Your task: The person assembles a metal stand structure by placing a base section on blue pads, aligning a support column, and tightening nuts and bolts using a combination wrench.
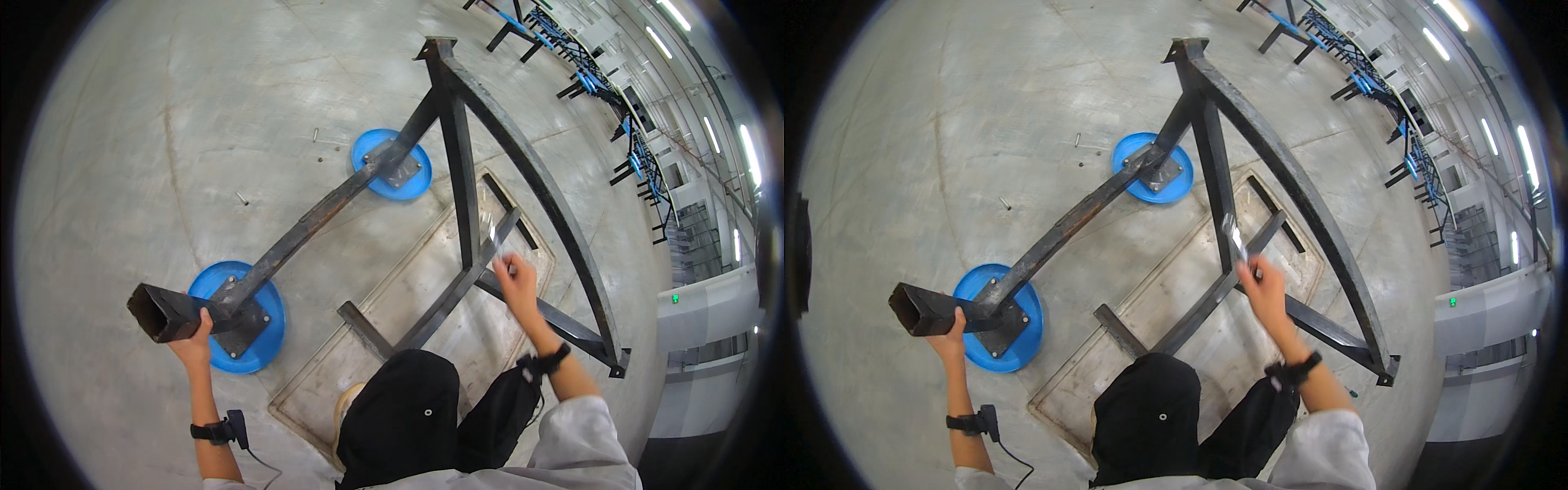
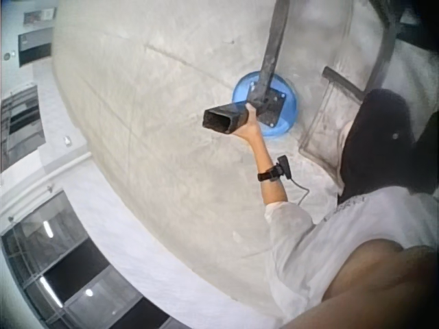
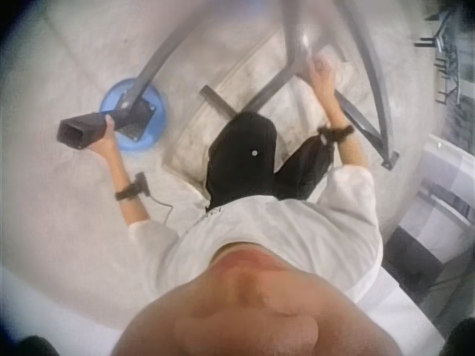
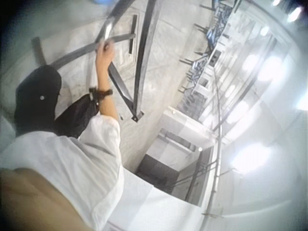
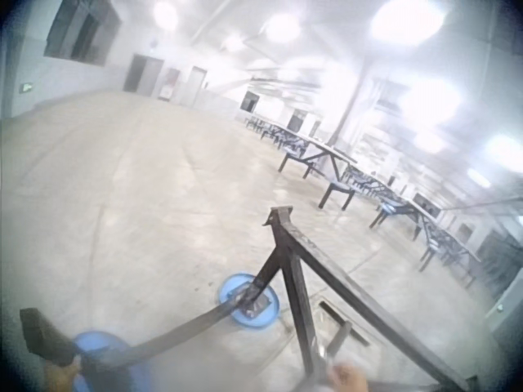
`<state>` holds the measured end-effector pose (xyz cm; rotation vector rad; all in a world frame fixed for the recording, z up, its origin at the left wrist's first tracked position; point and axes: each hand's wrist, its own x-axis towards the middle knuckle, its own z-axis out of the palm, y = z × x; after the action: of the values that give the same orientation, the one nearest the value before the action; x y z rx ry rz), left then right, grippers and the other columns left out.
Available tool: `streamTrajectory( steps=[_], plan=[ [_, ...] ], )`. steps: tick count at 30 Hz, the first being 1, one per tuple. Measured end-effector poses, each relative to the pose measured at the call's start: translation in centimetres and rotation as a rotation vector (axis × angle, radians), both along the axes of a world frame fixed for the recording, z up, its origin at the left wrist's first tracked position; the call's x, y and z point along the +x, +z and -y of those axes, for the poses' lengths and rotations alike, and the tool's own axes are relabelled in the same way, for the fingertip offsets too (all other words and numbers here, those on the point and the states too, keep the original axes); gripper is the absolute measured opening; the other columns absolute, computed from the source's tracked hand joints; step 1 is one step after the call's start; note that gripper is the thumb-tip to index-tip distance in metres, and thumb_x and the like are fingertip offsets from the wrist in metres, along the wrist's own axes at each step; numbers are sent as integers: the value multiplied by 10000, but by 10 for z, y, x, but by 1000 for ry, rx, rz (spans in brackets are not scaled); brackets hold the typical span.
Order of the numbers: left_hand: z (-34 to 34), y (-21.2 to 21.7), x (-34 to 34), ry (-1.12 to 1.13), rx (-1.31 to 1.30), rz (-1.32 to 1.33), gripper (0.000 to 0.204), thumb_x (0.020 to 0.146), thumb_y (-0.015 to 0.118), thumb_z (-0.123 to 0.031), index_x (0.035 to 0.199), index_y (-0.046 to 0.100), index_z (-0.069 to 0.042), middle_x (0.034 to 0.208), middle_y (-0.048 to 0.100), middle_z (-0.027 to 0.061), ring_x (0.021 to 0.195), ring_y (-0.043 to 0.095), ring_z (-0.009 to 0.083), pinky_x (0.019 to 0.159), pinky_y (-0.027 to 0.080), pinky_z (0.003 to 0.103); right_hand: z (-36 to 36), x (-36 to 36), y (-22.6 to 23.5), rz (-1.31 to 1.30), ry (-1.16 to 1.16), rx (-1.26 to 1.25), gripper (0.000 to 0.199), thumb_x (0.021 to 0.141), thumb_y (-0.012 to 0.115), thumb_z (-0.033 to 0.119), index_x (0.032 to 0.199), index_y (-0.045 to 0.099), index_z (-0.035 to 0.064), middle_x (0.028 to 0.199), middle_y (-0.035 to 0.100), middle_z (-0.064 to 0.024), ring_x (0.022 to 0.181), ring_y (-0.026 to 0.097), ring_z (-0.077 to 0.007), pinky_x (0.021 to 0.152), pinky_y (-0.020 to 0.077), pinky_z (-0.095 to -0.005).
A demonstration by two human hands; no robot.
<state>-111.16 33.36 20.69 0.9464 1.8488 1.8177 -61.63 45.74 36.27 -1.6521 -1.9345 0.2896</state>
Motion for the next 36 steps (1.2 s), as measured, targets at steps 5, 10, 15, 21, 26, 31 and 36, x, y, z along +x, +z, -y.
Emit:
streamTrajectory(
  steps=[5,10,15,21,26,31,36],
  plan=[
    [-26,14,-3,56,9,-145,369,646,743,-99,932,562,48,887,602,90,776,580,174,742,466,286,-96,-11,31,124,3,165,229,743,647,202,750,556,-8,547,486,-89,487,448,-162,484,364,-309],
    [-57,38,-22,125,-11,-231,268,608,762,-145,715,567,6,681,591,43,609,540,124,585,446,280,-112,-65,-19,-94,127,-309,273,765,625,242,843,620,-19,618,618,-86,574,592,-131,546,445,-268],
    [-53,37,-15,65,-18,-217,256,617,752,-125,738,568,4,707,592,39,616,537,119,579,442,272,-83,-173,-124,-244,315,-594,394,773,613,312,956,614,-37,708,656,-104,644,619,-151,608,468,-292],
    [-46,39,-28,-299,47,7,563,616,779,-171,1074,497,-5,1045,533,90,959,508,180,850,410,308,-90,-263,-241,-402,79,-410,564,714,666,380,1049,567,-63,793,647,-172,764,625,-279,707,471,-369],
    [-45,39,-47,-407,159,11,793,618,787,-235,1244,344,-31,1130,491,106,1053,470,219,914,371,335,-83,-305,-199,-541,88,-632,428,685,659,307,885,608,-68,797,627,-238,802,614,-351,729,462,-413],
    [-14,22,-57,-323,170,-88,827,611,803,-301,1237,346,-13,1130,482,119,1068,460,221,926,363,349,-74,-332,-199,-412,-95,-540,236,598,652,185,684,610,-31,631,600,-196,612,605,-319,589,466,-398],
    [8,48,-45,-336,60,-97,862,631,773,-421,1239,319,-11,1111,457,112,1070,434,228,931,346,357,-57,-338,-209,-446,-94,-502,235,584,643,174,645,592,-46,612,590,-207,604,604,-329,593,467,-408]
  ],
)
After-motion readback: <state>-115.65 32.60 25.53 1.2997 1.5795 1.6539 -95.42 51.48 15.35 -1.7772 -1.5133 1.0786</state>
